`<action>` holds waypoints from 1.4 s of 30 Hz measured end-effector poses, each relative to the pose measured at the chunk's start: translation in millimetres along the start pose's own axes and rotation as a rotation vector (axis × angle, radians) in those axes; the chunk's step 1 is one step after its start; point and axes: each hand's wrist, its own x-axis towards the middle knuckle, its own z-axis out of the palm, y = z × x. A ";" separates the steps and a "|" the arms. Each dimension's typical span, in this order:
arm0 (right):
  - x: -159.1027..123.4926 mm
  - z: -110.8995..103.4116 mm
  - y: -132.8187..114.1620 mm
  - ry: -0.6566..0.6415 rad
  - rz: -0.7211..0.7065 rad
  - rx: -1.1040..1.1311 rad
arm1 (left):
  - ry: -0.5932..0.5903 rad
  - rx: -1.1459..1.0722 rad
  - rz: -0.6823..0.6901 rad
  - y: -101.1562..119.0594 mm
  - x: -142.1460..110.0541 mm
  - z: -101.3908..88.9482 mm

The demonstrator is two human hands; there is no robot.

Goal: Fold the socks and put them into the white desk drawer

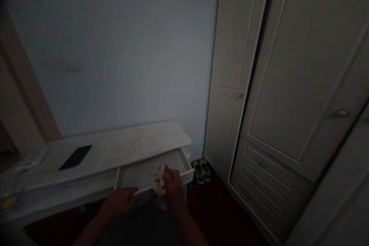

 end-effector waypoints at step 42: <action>51.9 12.4 -59.0 -1.395 -0.141 -0.262 | -0.282 0.195 -0.053 36.8 -71.5 31.1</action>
